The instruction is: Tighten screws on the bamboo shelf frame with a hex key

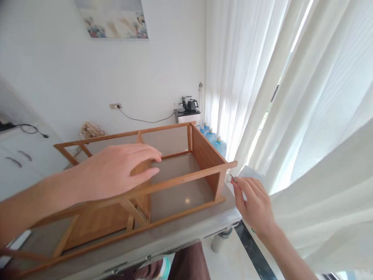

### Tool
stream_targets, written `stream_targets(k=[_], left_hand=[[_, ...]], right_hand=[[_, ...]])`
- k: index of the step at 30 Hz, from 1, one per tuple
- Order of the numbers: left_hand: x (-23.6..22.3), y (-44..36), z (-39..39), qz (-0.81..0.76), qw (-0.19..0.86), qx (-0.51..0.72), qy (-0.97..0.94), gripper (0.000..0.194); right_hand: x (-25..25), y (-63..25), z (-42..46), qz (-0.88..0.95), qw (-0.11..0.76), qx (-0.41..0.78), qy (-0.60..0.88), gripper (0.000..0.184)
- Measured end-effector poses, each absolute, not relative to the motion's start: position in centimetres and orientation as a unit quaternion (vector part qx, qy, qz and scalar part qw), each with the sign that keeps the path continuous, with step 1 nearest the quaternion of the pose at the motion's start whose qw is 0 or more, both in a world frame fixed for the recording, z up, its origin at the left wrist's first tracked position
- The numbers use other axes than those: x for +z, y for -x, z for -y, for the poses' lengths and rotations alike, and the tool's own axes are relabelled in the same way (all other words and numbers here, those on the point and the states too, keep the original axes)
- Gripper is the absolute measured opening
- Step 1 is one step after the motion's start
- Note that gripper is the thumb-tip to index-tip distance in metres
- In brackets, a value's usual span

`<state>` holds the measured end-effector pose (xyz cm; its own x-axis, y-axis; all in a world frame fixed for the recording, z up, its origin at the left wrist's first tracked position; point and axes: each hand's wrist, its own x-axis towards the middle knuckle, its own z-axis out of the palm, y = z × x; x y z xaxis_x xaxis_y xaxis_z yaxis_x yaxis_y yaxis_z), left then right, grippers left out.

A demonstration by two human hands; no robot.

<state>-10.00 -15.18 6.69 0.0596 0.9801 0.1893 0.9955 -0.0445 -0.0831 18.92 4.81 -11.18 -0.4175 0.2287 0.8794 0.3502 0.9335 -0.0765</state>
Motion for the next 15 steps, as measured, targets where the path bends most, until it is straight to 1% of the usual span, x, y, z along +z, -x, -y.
stream_targets(k=[3,6,10,15], left_hand=[[5.6,13.6,21.8,0.731,0.08,-0.006,0.677,0.035],[3.8,16.6,28.5,0.788,0.055,0.007,0.613,0.042],[2.6,19.3,36.8,0.858,0.01,-0.03,0.512,0.044],[3.2,21.9,43.8,0.9,0.019,-0.062,0.431,0.047]], right_hand=[[-11.7,-17.6,-2.2,0.843,0.524,0.005,0.125,0.021],[-12.7,-15.7,0.0,0.845,0.519,0.048,0.12,0.019],[-13.7,-12.6,2.4,0.829,0.53,0.072,0.165,0.014],[-14.4,-8.1,5.8,0.79,0.574,0.118,0.178,0.015]])
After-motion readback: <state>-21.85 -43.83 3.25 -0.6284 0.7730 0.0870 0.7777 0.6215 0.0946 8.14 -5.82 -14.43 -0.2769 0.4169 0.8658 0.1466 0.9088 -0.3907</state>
